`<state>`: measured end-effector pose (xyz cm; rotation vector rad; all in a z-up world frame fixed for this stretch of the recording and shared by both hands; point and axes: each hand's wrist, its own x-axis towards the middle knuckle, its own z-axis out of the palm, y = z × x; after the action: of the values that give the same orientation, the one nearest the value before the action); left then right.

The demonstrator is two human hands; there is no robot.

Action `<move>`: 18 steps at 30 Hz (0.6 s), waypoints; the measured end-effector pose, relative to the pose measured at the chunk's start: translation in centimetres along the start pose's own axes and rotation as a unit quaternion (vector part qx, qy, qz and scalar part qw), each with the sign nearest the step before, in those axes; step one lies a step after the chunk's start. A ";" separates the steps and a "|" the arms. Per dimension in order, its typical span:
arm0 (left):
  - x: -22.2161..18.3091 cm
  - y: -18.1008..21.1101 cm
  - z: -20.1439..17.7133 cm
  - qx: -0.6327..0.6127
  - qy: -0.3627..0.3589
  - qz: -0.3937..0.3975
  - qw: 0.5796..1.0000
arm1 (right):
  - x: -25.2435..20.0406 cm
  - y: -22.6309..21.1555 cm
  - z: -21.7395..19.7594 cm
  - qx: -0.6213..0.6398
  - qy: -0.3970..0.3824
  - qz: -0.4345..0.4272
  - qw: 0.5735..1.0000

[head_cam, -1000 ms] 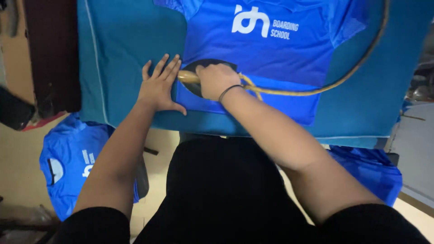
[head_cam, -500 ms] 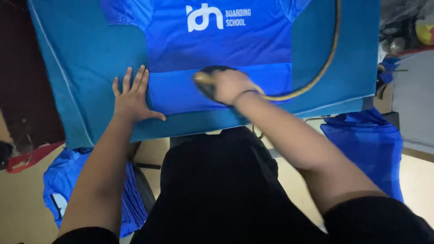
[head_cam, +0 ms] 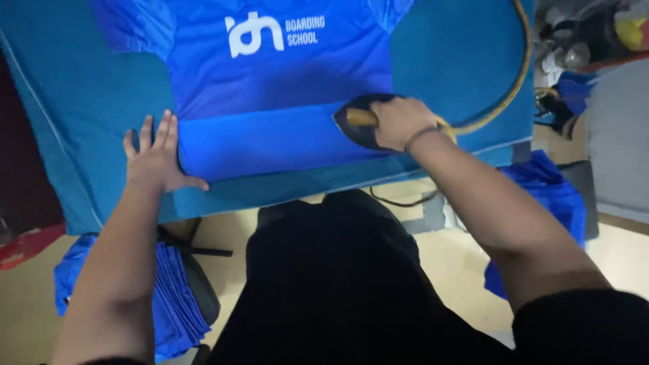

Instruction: The recorder is ironing several blue shirts on an ironing board using a heavy iron.

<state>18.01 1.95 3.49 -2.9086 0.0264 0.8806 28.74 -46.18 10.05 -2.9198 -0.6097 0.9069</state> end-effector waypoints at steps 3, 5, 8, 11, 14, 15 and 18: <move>-1.7 3.3 -0.6 0.062 -0.021 -0.093 0.993 | -1.4 3.6 2.0 0.078 0.036 0.091 0.992; -3.9 7.9 -2.9 0.076 0.014 -0.123 0.989 | -1.6 6.5 2.4 0.107 0.066 0.144 0.982; -3.7 16.2 -4.6 -0.032 0.103 -0.057 0.993 | -2.6 9.9 2.0 0.138 0.100 0.231 0.958; -0.9 25.2 -4.3 -0.192 0.182 0.120 0.957 | -3.5 11.3 2.2 0.171 0.186 0.245 0.936; 4.4 32.8 -6.4 -0.222 0.221 0.248 0.917 | -4.9 11.9 0.7 0.179 0.329 0.176 0.910; 5.7 34.9 -7.1 -0.213 0.223 0.278 0.910 | -5.6 11.5 0.2 0.160 0.377 0.113 0.905; 8.9 37.7 -7.4 -0.162 0.202 0.318 0.912 | -8.9 11.0 2.3 0.081 0.515 -0.026 0.853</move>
<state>27.75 -36.21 1.19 -3.3910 0.9971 0.3200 24.74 -59.88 11.45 -2.6429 -0.4520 -0.6142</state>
